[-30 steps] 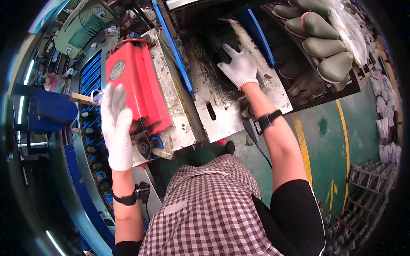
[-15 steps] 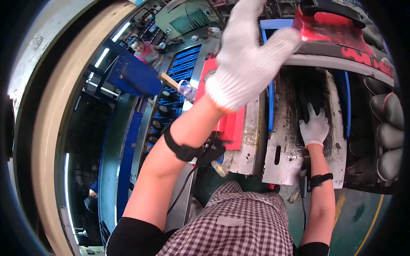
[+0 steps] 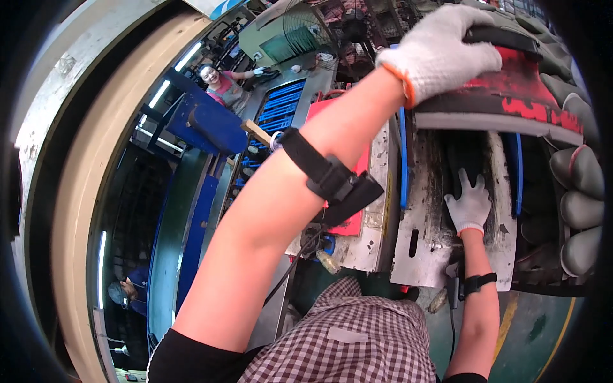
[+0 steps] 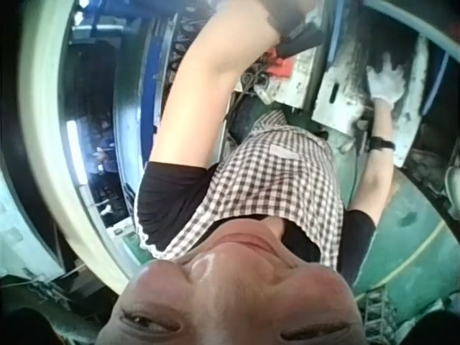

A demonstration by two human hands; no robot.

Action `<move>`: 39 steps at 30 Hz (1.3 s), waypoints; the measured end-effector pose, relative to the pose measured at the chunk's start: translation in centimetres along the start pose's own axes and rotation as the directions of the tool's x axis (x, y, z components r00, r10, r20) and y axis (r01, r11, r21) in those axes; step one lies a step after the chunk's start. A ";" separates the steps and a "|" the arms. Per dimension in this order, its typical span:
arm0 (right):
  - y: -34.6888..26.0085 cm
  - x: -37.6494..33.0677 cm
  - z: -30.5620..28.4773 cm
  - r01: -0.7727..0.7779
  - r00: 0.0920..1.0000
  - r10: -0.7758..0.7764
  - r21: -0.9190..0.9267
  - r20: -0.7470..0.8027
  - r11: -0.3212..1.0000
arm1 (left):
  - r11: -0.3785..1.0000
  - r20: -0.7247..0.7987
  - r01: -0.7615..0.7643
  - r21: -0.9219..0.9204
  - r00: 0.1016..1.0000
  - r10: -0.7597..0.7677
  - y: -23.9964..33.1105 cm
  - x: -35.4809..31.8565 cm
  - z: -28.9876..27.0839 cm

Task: Operating a hydraulic shoe press to attach soles to shoe uppers in a manufacturing line.

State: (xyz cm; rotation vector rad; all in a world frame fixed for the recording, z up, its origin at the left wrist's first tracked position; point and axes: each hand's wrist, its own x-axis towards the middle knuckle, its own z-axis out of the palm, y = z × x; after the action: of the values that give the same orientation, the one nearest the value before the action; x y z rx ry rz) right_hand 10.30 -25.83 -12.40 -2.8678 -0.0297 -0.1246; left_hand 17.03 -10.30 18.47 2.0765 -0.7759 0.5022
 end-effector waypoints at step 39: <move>17.9 -17.7 3.3 -0.402 0.808 0.583 0.642 -0.086 0.653 | 0.898 0.145 -0.376 0.228 0.925 0.351 -5.9 -25.6 20.0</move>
State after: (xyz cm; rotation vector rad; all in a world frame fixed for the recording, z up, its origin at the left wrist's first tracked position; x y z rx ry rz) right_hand -6.45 -42.34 -21.89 -2.0881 0.6648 -0.3488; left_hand 3.89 -15.24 -11.40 2.2088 -1.2293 0.7381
